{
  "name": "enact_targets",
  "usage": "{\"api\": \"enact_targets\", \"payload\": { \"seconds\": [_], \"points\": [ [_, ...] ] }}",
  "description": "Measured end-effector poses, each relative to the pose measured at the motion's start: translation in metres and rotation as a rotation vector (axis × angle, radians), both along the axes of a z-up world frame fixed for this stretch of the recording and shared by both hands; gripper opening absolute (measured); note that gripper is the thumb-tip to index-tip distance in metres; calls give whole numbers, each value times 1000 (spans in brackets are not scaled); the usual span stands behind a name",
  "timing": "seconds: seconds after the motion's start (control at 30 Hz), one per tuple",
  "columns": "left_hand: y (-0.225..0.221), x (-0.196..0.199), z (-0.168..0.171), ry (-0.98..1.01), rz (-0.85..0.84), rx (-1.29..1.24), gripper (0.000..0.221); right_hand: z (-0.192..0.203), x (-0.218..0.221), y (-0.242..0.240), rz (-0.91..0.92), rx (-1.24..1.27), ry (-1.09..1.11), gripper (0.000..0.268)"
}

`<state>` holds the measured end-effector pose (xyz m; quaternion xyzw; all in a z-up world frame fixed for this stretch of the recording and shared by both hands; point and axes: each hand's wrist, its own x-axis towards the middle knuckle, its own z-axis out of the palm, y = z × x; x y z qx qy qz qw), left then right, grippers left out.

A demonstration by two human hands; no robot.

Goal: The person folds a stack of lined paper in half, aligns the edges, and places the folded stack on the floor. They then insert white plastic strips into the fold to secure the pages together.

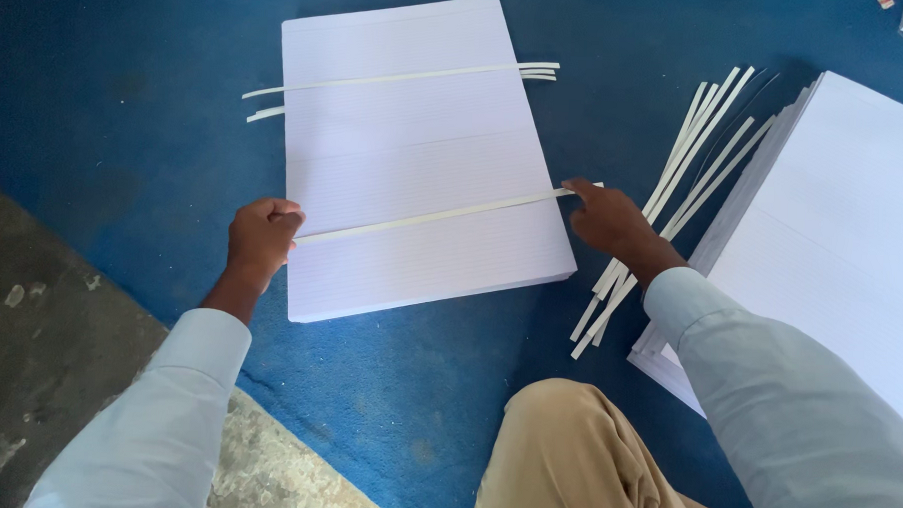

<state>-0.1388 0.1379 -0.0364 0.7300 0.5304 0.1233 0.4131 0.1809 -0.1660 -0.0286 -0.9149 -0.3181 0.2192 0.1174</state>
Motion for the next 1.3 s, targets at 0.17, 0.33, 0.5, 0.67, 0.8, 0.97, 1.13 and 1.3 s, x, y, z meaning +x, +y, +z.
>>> {"api": "enact_targets", "payload": {
  "seconds": [0.17, 0.33, 0.5, 0.67, 0.8, 0.97, 1.13, 1.3],
  "points": [
    [-2, 5, 0, -9, -30, 19, 29, 8, -7, -2, -6, 25, 19, 56],
    [-5, 8, 1, -63, -49, 13, 29, 16, -13, -4, -5, 30, 27, 59],
    [-10, 13, 3, -105, -68, 2, 29, 15, -13, 2, 20, 26, -15, 60],
    [-17, 21, 5, -118, -81, 5, 28, 16, -14, -2, 4, 20, -11, 58],
    [-31, 36, 11, -266, -140, 9, 27, 27, -15, -13, 4, 80, -5, 57],
    [-65, 73, 27, -309, -213, -2, 25, 44, -18, -37, -60, 203, 50, 57],
    [-115, 122, 46, -466, -364, -22, 23, 63, -13, -77, -37, 319, -56, 54],
    [-183, 167, 59, -605, -500, -113, 23, 86, -10, -135, -135, 303, -83, 51]
  ]
}}
